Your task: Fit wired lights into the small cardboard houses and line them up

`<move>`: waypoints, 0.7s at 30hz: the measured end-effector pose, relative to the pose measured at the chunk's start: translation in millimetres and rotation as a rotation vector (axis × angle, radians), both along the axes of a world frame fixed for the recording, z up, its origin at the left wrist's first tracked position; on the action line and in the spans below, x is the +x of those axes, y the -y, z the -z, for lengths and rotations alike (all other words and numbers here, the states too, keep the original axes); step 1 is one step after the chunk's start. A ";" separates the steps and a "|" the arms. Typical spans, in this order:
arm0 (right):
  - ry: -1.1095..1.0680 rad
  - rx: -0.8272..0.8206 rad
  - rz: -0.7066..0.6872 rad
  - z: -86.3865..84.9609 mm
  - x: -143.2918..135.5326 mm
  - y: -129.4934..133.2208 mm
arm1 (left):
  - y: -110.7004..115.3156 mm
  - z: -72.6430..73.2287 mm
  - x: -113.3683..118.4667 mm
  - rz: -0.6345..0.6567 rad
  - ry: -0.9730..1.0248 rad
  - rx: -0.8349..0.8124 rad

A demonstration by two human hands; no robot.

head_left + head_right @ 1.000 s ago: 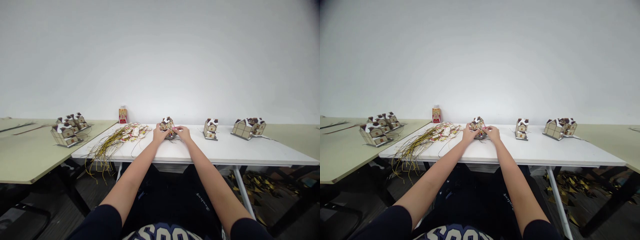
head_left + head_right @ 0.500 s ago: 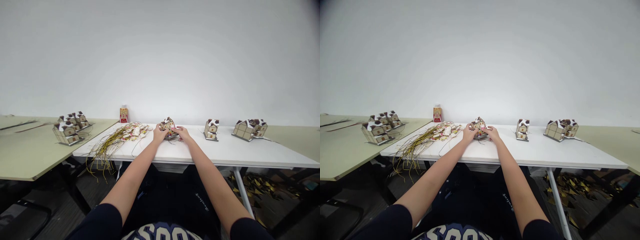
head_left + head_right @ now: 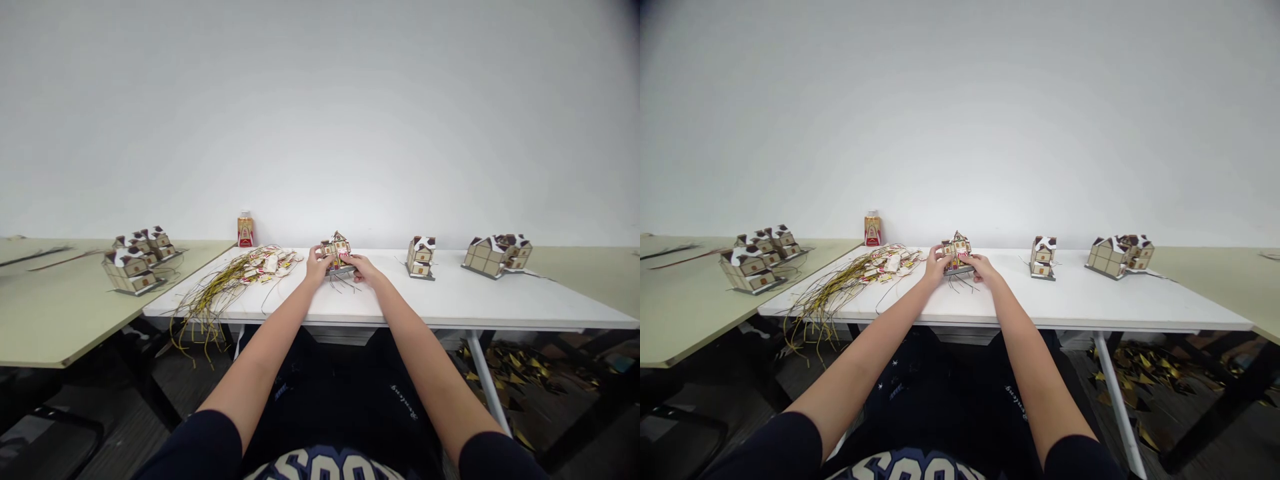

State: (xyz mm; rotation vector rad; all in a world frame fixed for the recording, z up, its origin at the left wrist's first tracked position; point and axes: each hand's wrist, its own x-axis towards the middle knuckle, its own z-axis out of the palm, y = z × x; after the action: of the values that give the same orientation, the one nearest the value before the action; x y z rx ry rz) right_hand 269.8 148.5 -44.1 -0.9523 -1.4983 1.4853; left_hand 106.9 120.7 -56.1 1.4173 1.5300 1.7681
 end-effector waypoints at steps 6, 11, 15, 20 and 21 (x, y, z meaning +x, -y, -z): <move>-0.011 -0.013 0.015 -3.7 0.6 3.9 | -0.9 3.8 0.6 0.144 0.096 0.088; -0.018 -0.020 -0.006 -6.1 1.8 5.3 | -5.0 5.0 0.2 0.196 0.174 0.085; -0.020 -0.021 -0.005 -5.9 1.9 4.2 | -6.3 4.8 0.6 0.194 0.262 0.063; -0.009 -0.023 0.013 -4.9 1.8 1.3 | -4.4 4.6 0.6 0.230 0.261 0.092; -0.009 -0.021 0.010 -4.8 1.8 1.0 | -3.9 4.3 0.6 0.233 0.260 0.102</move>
State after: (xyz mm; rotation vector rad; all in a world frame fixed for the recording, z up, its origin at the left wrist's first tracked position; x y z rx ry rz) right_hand 271.6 147.5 -39.3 -0.9624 -1.4720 1.4990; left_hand 107.6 124.6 -60.5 1.2921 1.1102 1.8240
